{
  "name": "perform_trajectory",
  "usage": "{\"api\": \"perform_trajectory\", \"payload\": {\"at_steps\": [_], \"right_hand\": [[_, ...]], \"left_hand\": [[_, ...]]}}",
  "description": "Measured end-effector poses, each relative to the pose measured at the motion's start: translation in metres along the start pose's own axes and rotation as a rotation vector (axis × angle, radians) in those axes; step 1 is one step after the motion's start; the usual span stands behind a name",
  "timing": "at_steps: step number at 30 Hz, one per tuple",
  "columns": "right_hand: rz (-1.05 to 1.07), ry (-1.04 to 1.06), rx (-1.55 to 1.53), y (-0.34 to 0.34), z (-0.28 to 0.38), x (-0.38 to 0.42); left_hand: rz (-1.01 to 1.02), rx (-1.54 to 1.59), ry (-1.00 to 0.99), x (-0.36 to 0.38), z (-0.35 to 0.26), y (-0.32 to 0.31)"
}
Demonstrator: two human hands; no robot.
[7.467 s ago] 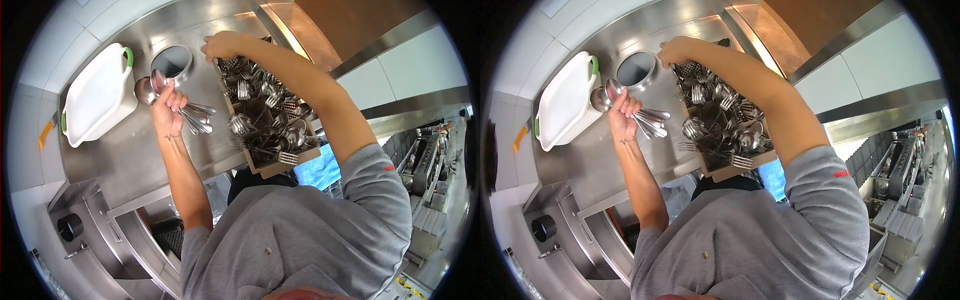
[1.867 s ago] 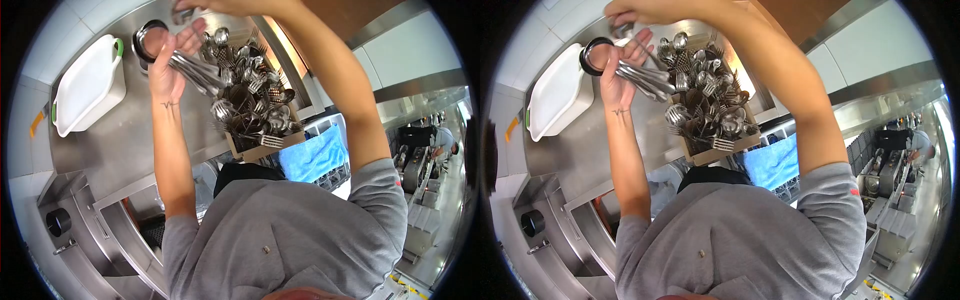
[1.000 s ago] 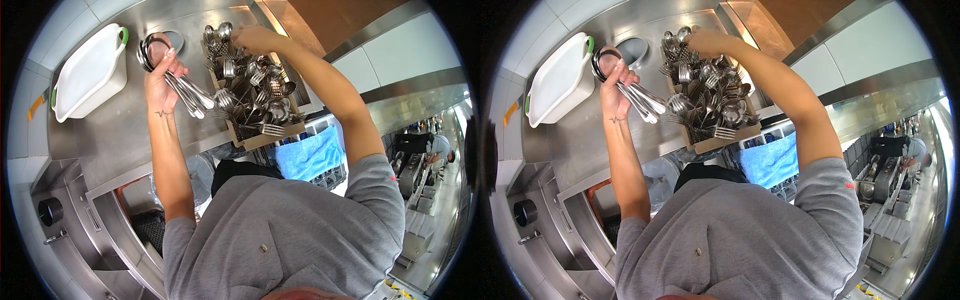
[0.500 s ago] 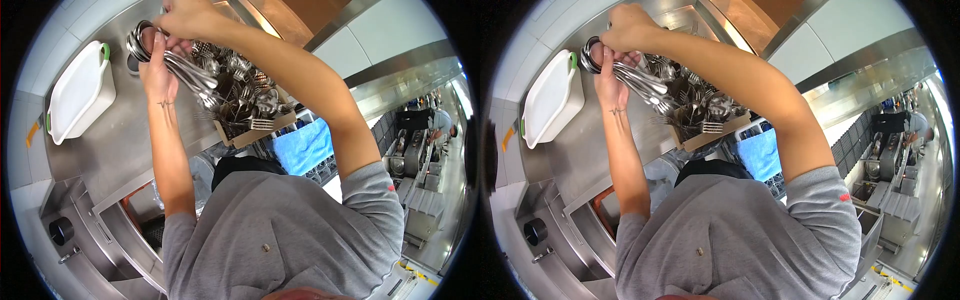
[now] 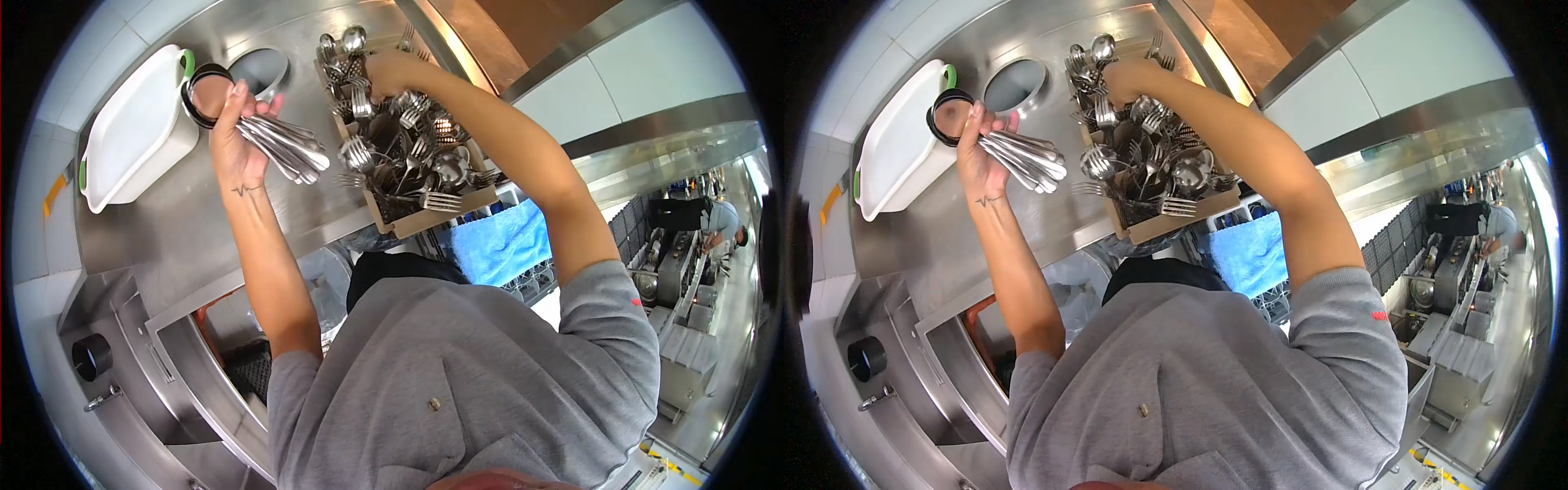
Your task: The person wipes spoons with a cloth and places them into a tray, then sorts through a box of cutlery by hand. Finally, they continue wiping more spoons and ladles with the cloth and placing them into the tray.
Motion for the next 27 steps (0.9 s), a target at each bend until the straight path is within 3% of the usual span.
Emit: {"api": "perform_trajectory", "payload": {"at_steps": [2, 5, 6, 7, 9, 10, 13, 15, 17, 19, 20, 22, 24, 27], "right_hand": [[0.1, -0.174, -0.247, -0.012, 0.001, 0.002], [0.076, -0.058, -0.52, -0.014, 0.006, 0.004], [0.112, -0.055, -0.861, -0.016, 0.005, 0.007], [0.111, -0.056, -0.859, -0.01, 0.004, 0.011], [-0.049, 0.008, -0.885, 0.009, 0.004, 0.017], [-0.166, -0.054, -1.126, 0.013, 0.0, 0.021], [-0.259, -0.145, -1.153, 0.05, 0.002, 0.025], [-0.415, -0.04, -1.142, 0.076, 0.017, 0.017], [-0.476, -0.081, -0.922, 0.157, 0.056, 0.071], [-0.513, -0.49, -0.575, 0.152, 0.096, 0.039], [-0.518, -0.5, -0.572, 0.147, 0.082, 0.038], [-0.59, 0.107, -0.895, 0.144, 0.065, 0.039], [-0.489, -0.118, -1.132, 0.14, 0.043, 0.058], [-0.48, -0.043, -0.528, 0.107, -0.019, 0.082]], "left_hand": [[0.034, 0.067, 0.077, 0.002, -0.003, 0.006], [0.027, 0.031, 0.083, 0.005, -0.003, 0.008], [-0.021, -0.026, 0.053, 0.007, -0.002, 0.008], [-0.019, -0.024, 0.053, 0.007, -0.001, 0.008], [0.005, -0.058, 0.083, 0.006, 0.004, 0.011], [0.047, -0.042, 0.094, 0.004, 0.006, 0.014], [0.052, -0.036, 0.1, 0.004, 0.012, 0.006], [0.044, -0.049, 0.086, 0.003, 0.017, -0.005], [0.101, -0.056, 0.067, 0.008, 0.019, -0.033], [0.18, -0.044, 0.03, 0.009, 0.024, -0.048], [0.194, -0.067, -0.017, 0.005, 0.025, -0.05], [0.175, -0.167, -0.07, 0.007, 0.024, -0.052], [0.129, -0.205, -0.093, 0.004, 0.021, -0.051], [0.115, -0.17, -0.088, 0.001, 0.015, -0.038]]}}
Point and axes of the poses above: each hand's wrist, its own x-axis away from the middle knuckle, its own y-axis out of the back of the hand, z = x × y, the point moved 4 cm from there along -x, towards the middle knuckle, and after that the axes turned 9 degrees about -z, right-handed, at the moved point
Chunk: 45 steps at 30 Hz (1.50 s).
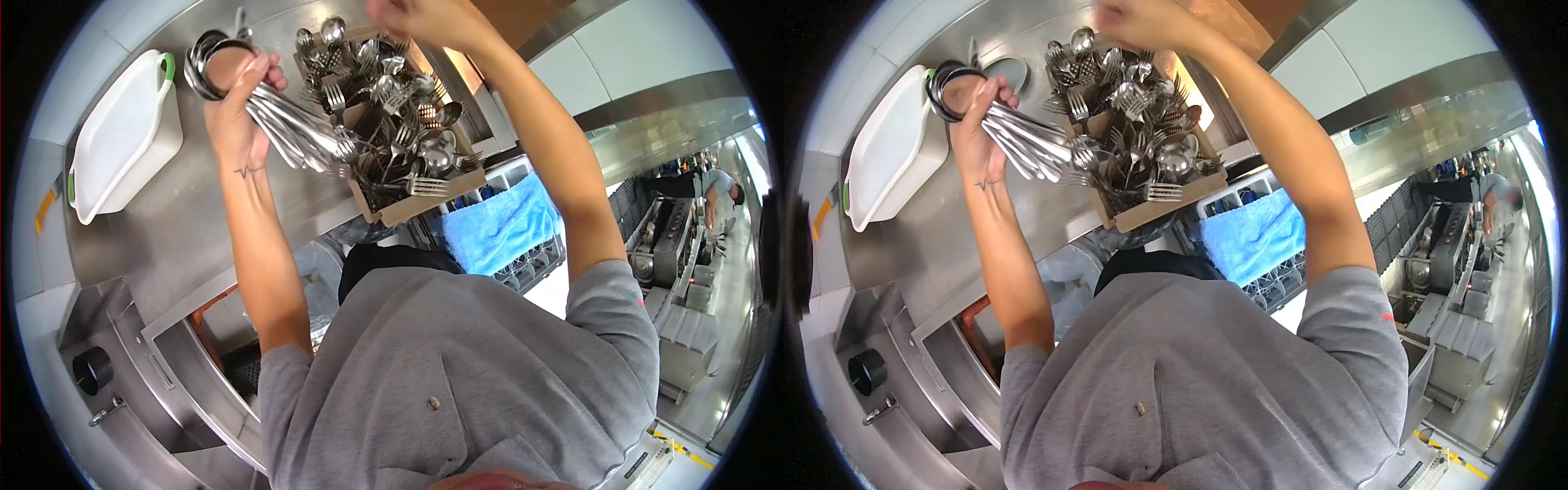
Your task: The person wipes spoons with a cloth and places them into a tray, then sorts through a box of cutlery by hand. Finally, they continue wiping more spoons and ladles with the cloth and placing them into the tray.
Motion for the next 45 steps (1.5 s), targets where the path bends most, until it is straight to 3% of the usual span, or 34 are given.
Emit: {"api": "perform_trajectory", "payload": {"at_steps": [1, 3, 4, 8, 10, 13, 16, 17, 19, 20, 21, 23, 24, 25, 27, 29, 30, 32, 34, 35, 37, 38, 39, 40, 41, 45], "right_hand": [[0.04, 0.071, 0.163, -0.007, -0.025, 0.016], [0.373, 0.165, 0.208, -0.03, -0.074, 0.049], [0.324, 0.408, 0.375, -0.046, -0.094, 0.062], [0.24, 0.379, 0.541, -0.048, -0.08, 0.064], [0.21, 0.41, 0.636, -0.039, -0.076, 0.063], [-0.231, 0.57, 0.421, -0.006, -0.054, 0.047], [-0.248, 0.242, -0.012, 0.028, -0.03, 0.018], [-0.329, 0.245, -0.279, 0.033, -0.018, 0.009], [-0.287, 0.299, -0.436, 0.049, 0.041, 0.001], [-0.135, 0.273, -0.625, 0.037, 0.048, -0.013], [-0.133, 0.266, -0.638, 0.012, 0.044, -0.021], [0.094, 0.424, -0.831, -0.016, 0.062, -0.032], [0.057, 0.393, -0.721, -0.022, 0.063, -0.034], [0.017, 0.367, -0.804, -0.026, 0.064, -0.034], [0.0, 0.348, -0.899, -0.032, 0.064, -0.037], [-0.211, 0.277, -0.812, -0.003, 0.065, -0.034], [-0.318, 0.289, -0.904, 0.009, 0.065, -0.037], [-0.42, 0.3, -1.002, 0.03, 0.067, -0.044], [-0.504, 0.392, -0.87, 0.054, 0.073, -0.049], [-0.506, 0.388, -0.871, 0.061, 0.081, -0.048], [-0.202, 0.353, -0.568, 0.053, 0.103, -0.041], [-0.077, 0.11, -0.577, 0.038, 0.11, -0.034], [-0.18, 0.271, -0.481, 0.033, 0.12, -0.01], [-0.121, 0.4, -0.501, -0.026, 0.083, -0.053], [-0.116, 0.354, -0.412, -0.038, 0.08, -0.046], [-0.142, 0.102, -0.64, -0.052, 0.072, -0.021]], "left_hand": [[-0.05, 0.024, -0.006, 0.001, -0.002, 0.005], [-0.046, 0.111, 0.008, -0.002, 0.0, 0.017], [-0.042, 0.11, 0.01, -0.003, -0.001, 0.017], [-0.027, 0.294, 0.1, -0.008, 0.003, 0.017], [0.093, 0.451, 0.17, -0.011, 0.008, 0.013], [0.075, 0.404, 0.192, -0.008, 0.016, 0.015], [0.141, 0.363, 0.213, -0.003, 0.02, 0.014], [0.178, 0.389, 0.24, -0.003, 0.023, 0.011], [0.274, 0.492, 0.302, 0.002, 0.026, -0.002], [0.365, 0.599, 0.368, 0.007, 0.027, -0.011], [0.371, 0.604, 0.391, 0.01, 0.029, -0.018], [0.336, 0.569, 0.393, 0.018, 0.031, -0.025], [0.284, 0.536, 0.389, 0.02, 0.032, -0.023], [0.298, 0.56, 0.417, 0.019, 0.032, -0.022], [0.142, 0.537, 0.442, 0.02, 0.033, -0.013], [0.087, 0.594, 0.476, 0.018, 0.034, -0.012], [-0.04, 0.571, 0.403, 0.017, 0.036, -0.006], [-0.046, 0.618, 0.392, 0.008, 0.04, 0.009], [-0.049, 0.628, 0.409, 0.001, 0.047, 0.024], [-0.049, 0.64, 0.435, 0.002, 0.047, 0.023], [-0.077, 0.59, 0.394, 0.01, 0.045, 0.013], [-0.104, 0.542, 0.349, 0.013, 0.044, 0.007], [-0.097, 0.549, 0.369, 0.013, 0.049, 0.007], [-0.094, 0.546, 0.38, 0.017, 0.048, 0.0], [-0.08, 0.537, 0.385, 0.025, 0.042, -0.013], [-0.102, 0.507, 0.462, 0.036, 0.035, -0.009]]}}
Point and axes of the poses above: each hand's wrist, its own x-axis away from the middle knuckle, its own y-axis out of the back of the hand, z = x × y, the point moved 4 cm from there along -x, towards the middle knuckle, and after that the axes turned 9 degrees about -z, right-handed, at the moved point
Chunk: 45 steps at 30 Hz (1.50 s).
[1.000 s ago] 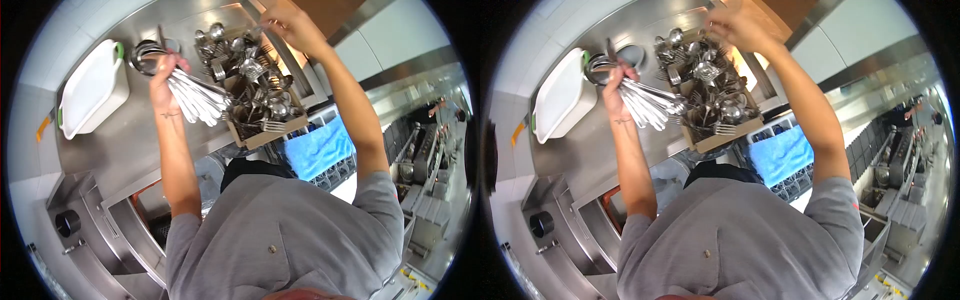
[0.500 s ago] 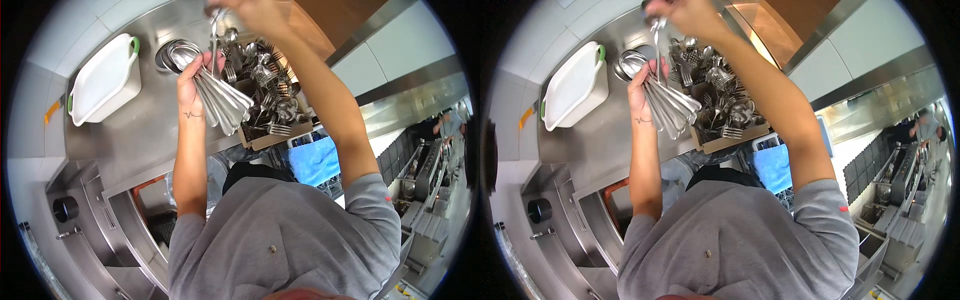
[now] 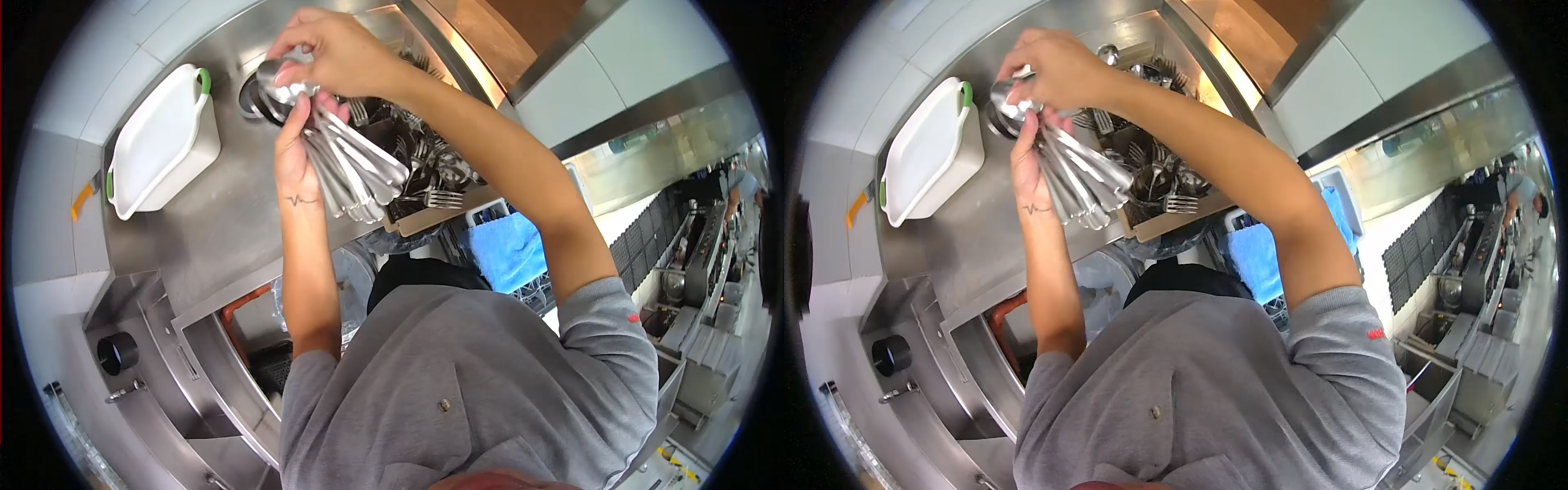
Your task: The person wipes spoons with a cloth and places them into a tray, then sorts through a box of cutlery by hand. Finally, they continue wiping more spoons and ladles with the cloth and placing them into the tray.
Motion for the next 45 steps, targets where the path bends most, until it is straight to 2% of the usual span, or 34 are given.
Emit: {"api": "perform_trajectory", "payload": {"at_steps": [2, 3, 4, 5, 7, 8, 10, 11, 12, 13, 14, 15, 16, 18, 21, 23, 24, 25, 26, 27, 29, 30, 31, 33, 34, 36, 37, 39, 40, 41, 42, 43, 44, 45], "right_hand": [[0.066, 0.36, 0.262, 0.008, 0.017, 0.012], [0.092, 0.346, 0.105, 0.008, 0.014, 0.017], [0.107, 0.333, -0.044, 0.008, 0.01, 0.02], [0.168, 0.335, -0.026, 0.012, 0.021, 0.029], [0.345, 0.01, -0.479, 0.018, 0.045, 0.058], [0.334, 0.175, -0.353, 0.023, 0.056, 0.065], [0.459, 0.123, -0.313, 0.046, 0.079, 0.096], [0.212, 0.522, -0.319, 0.047, 0.075, 0.109], [0.202, 0.493, -0.339, 0.06, 0.081, 0.126], [0.377, 0.089, -0.491, 0.071, 0.078, 0.151], [0.354, 0.022, -0.468, 0.081, 0.073, 0.173], [0.356, -0.272, -0.615, 0.091, 0.07, 0.203], [0.179, -0.178, -0.501, 0.098, 0.055, 0.227], [0.01, -0.328, -0.663, 0.109, 0.021, 0.287], [-0.075, -0.376, -0.511, 0.144, 0.008, 0.379], [-0.181, -0.239, -0.421, 0.162, 0.003, 0.439], [-0.2, -0.374, -0.48, 0.163, 0.002, 0.473], [-0.208, -0.482, -0.507, 0.169, 0.003, 0.498], [-0.387, -0.452, -0.586, 0.177, 0.011, 0.518], [-0.387, -0.48, -0.577, 0.173, 0.018, 0.537], [-0.677, -0.885, -1.056, 0.162, 0.006, 0.583], [-0.583, -1.044, -0.982, 0.15, -0.025, 0.616], [-0.575, -1.096, -1.089, 0.152, -0.017, 0.623], [-0.68, -1.02, -1.006, 0.166, -0.005, 0.621], [-0.642, -1.055, -1.006, 0.167, -0.008, 0.619], [-0.814, -1.152, -0.998, 0.172, -0.017, 0.622], [-0.839, -1.123, -0.985, 0.175, -0.028, 0.626], [-0.897, -1.14, -1.056, 0.18, -0.052, 0.641], [-0.907, -1.123, -0.97, 0.19, -0.057, 0.639], [-0.925, -1.094, -0.883, 0.2, -0.064, 0.636], [-0.938, -1.138, -0.881, 0.211, -0.073, 0.634], [-0.953, -1.186, -0.871, 0.222, -0.079, 0.633], [-0.952, -1.227, -0.865, 0.229, -0.082, 0.627], [-0.923, -1.204, -0.889, 0.234, -0.092, 0.628]], "left_hand": [[0.041, -0.06, 0.017, 0.016, 0.003, -0.01], [-0.039, -0.189, -0.115, 0.026, 0.004, -0.013], [-0.073, -0.234, -0.126, 0.04, 0.01, -0.02], [-0.12, -0.229, -0.079, 0.048, 0.011, -0.018], [0.058, -0.246, 0.043, 0.076, 0.025, -0.034], [-0.014, -0.285, -0.012, 0.087, 0.028, -0.032], [0.105, -0.495, -0.07, 0.115, 0.053, -0.046], [0.145, -0.494, -0.028, 0.127, 0.072, -0.057], [0.08, -0.552, 0.09, 0.133, 0.088, -0.05], [0.078, -0.544, 0.121, 0.141, 0.108, -0.05], [0.012, -0.498, 0.222, 0.149, 0.13, -0.043], [-0.079, -0.494, 0.298, 0.156, 0.152, -0.032], [-0.104, -0.492, 0.321, 0.161, 0.176, -0.023], [-0.11, -0.526, 0.448, 0.173, 0.228, -0.006], [-0.021, -0.425, 0.711, 0.204, 0.313, 0.022], [0.164, -0.493, 0.896, 0.238, 0.365, 0.042], [0.11, -0.508, 0.989, 0.253, 0.384, 0.054], [0.131, -0.489, 0.98, 0.263, 0.403, 0.06], [0.128, -0.551, 0.976, 0.268, 0.419, 0.072], [0.119, -0.613, 0.966, 0.275, 0.43, 0.083], [0.023, -0.645, 0.973, 0.282, 0.456, 0.088], [0.01, -0.71, 1.038, 0.282, 0.468, 0.101], [0.013, -0.808, 1.126, 0.285, 0.467, 0.086], [-0.009, -0.799, 1.103, 0.291, 0.48, 0.08], [-0.042, -0.766, 1.087, 0.29, 0.484, 0.08], [0.116, -0.849, 1.056, 0.284, 0.486, 0.081], [0.085, -0.819, 1.041, 0.278, 0.48, 0.083], [0.32, -1.36, 0.779, 0.254, 0.454, 0.092], [0.202, -1.193, 0.748, 0.229, 0.448, 0.144], [-0.185, -0.942, 0.558, 0.205, 0.428, 0.177], [-0.328, -1.39, 0.228, 0.171, 0.407, 0.221], [-0.468, -1.927, -0.348, 0.148, 0.403, 0.288], [-0.641, -1.574, 0.166, 0.132, 0.408, 0.317], [-0.684, -1.1, 0.468, 0.132, 0.41, 0.294]]}}
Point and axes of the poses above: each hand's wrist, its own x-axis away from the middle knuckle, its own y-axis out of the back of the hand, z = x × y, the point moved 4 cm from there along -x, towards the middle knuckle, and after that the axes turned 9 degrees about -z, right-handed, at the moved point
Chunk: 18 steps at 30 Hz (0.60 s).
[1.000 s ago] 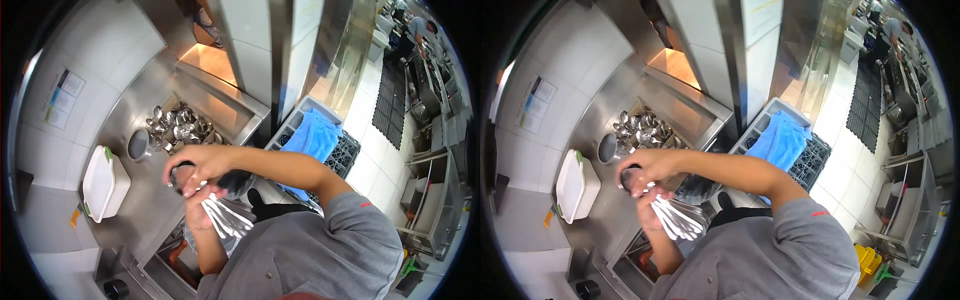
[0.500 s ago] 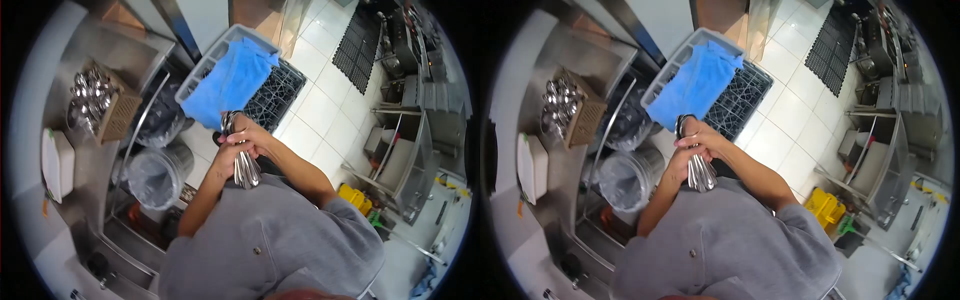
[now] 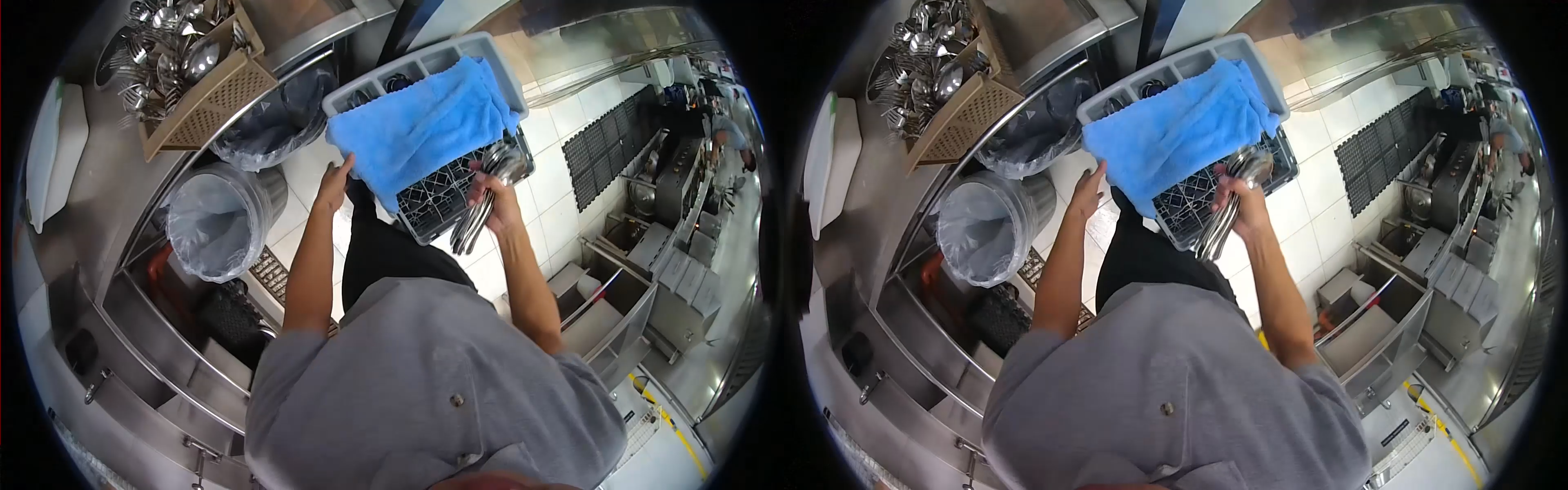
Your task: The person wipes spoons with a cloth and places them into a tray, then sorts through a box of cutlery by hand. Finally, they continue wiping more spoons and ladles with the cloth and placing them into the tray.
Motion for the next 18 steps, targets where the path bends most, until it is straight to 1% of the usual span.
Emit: {"api": "perform_trajectory", "payload": {"at_steps": [2, 4, 5, 6, 7, 8, 9, 10, 11, 12, 13, 14, 15, 16, 17, 18], "right_hand": [[-0.038, 0.017, 0.171, -0.011, 0.005, -0.01], [-0.004, 0.02, 0.228, -0.027, 0.005, -0.016], [0.041, 0.013, 0.228, -0.026, -0.001, -0.027], [-0.021, -0.019, 0.33, -0.034, -0.004, -0.025], [-0.013, 0.032, 0.309, -0.048, -0.004, -0.02], [0.055, 0.081, 0.344, -0.054, -0.01, -0.023], [0.125, 0.096, 0.438, -0.044, -0.032, -0.04], [0.068, 0.027, 0.558, -0.062, -0.023, -0.021], [0.14, -0.032, 0.559, -0.061, -0.034, -0.024], [0.209, 0.095, 0.531, -0.06, -0.044, -0.034], [0.199, 0.156, 0.528, -0.062, -0.042, -0.033], [0.209, 0.095, 0.653, -0.058, -0.041, -0.036], [0.243, 0.086, 0.592, -0.056, -0.039, -0.039], [0.262, 0.156, 0.544, -0.06, -0.02, -0.025], [0.28, 0.182, 0.546, -0.058, -0.013, -0.024], [0.299, 0.208, 0.55, -0.058, -0.007, -0.023]], "left_hand": [[0.189, -0.001, -0.171, -0.005, -0.002, -0.006], [0.148, 0.049, -0.204, -0.013, 0.008, -0.001], [0.054, 0.131, -0.303, -0.017, 0.017, 0.005], [0.04, 0.231, -0.326, 0.003, 0.008, 0.006], [0.041, 0.261, -0.407, 0.034, -0.008, 0.004], [0.082, 0.207, -0.579, 0.06, -0.019, -0.005], [0.107, 0.034, -0.697, 0.089, -0.029, -0.018], [0.111, -0.182, -0.679, 0.101, -0.024, -0.029], [0.111, -0.485, -0.766, 0.134, -0.038, -0.046], [0.101, -0.352, -1.074, 0.147, -0.032, -0.062], [0.134, -0.359, -0.863, 0.159, -0.034, -0.067], [0.137, -0.435, -0.932, 0.171, -0.04, -0.069], [0.176, -0.336, -0.839, 0.172, -0.03, -0.068], [0.311, -0.025, -0.78, 0.181, -0.022, -0.074], [0.33, 0.377, -0.491, 0.183, -0.008, -0.075], [0.351, 0.685, -0.353, 0.203, -0.013, -0.085]]}}
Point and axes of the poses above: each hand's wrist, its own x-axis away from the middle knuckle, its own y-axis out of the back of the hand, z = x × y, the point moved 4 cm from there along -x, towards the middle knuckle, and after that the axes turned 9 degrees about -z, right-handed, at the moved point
